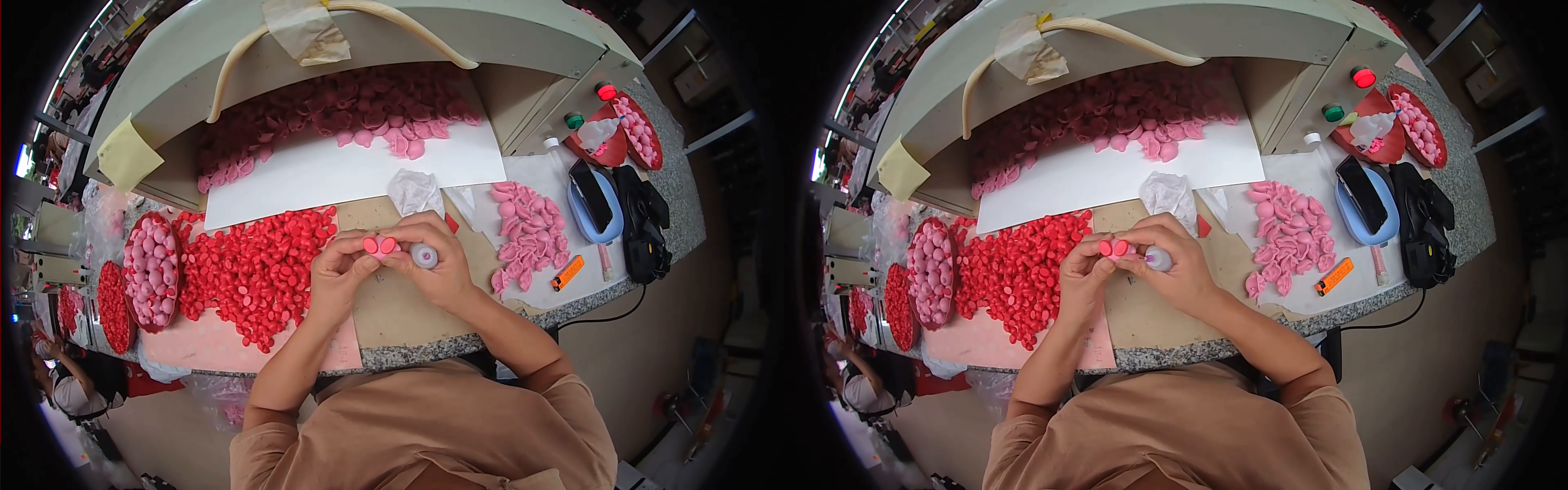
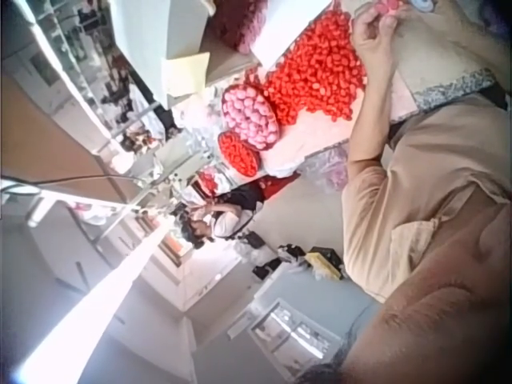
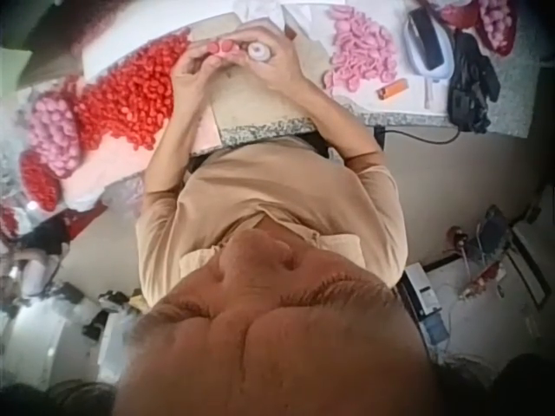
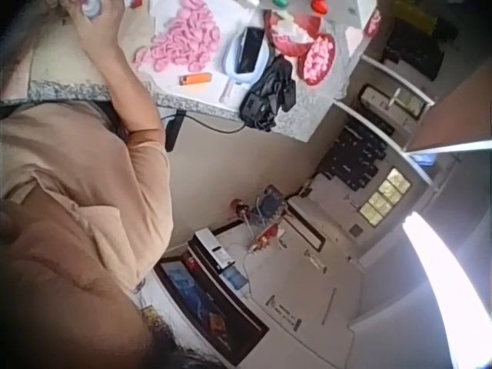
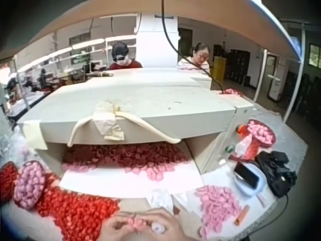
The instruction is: Assembling small pink plastic flowers by gluing heads onto white stems and wrapping them in tissue paper.
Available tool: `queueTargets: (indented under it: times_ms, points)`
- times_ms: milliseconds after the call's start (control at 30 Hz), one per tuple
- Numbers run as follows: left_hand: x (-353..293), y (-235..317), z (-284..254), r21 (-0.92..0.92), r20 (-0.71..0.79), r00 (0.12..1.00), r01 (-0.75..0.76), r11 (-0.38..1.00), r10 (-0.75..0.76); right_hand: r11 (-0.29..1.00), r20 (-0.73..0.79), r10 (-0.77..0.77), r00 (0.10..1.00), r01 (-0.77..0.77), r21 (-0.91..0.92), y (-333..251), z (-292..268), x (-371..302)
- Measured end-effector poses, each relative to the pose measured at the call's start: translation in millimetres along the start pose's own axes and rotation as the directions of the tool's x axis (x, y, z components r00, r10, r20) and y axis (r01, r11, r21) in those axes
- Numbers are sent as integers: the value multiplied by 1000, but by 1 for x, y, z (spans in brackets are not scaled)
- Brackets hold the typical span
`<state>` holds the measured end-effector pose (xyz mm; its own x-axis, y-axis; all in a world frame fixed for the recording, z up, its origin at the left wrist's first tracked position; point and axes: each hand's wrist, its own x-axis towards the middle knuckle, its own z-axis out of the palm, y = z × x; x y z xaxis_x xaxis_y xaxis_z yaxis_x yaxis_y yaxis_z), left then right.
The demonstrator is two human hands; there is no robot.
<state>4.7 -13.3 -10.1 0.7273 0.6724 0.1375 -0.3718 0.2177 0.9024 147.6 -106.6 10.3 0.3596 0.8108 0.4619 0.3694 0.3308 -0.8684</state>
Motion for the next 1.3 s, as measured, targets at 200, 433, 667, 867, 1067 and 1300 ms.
queueTargets:
  times_ms: [200, 433, 667, 867, 1067, 1300]
  points:
    - [1, 0, 0, 11, -2, 1000, -12, 1000, 12, 1000, 3, 6, 1000, -6, 5, 1, 0, 0]
    - [2, -5, -1, -121, 16, 992, 127, 984, -126, 998, -54, 59, 997, -58, 12, -1, 2, 1]
    - [6, -6, 6, -251, 114, 966, 253, 934, -231, 996, -122, -17, 992, 6, -91, -1, 0, 4]
    - [6, -8, 7, -341, 174, 948, 313, 886, -268, 992, -149, -44, 988, 25, -127, -3, -1, 3]
    - [5, -5, 4, -114, -38, 987, 148, 982, -153, 997, -78, 74, 994, -75, -21, 0, 3, 2]
    - [8, 8, 12, 413, -77, 977, -148, 899, 196, 569, 252, 550, 796, -579, 584, 10, 2, 2]
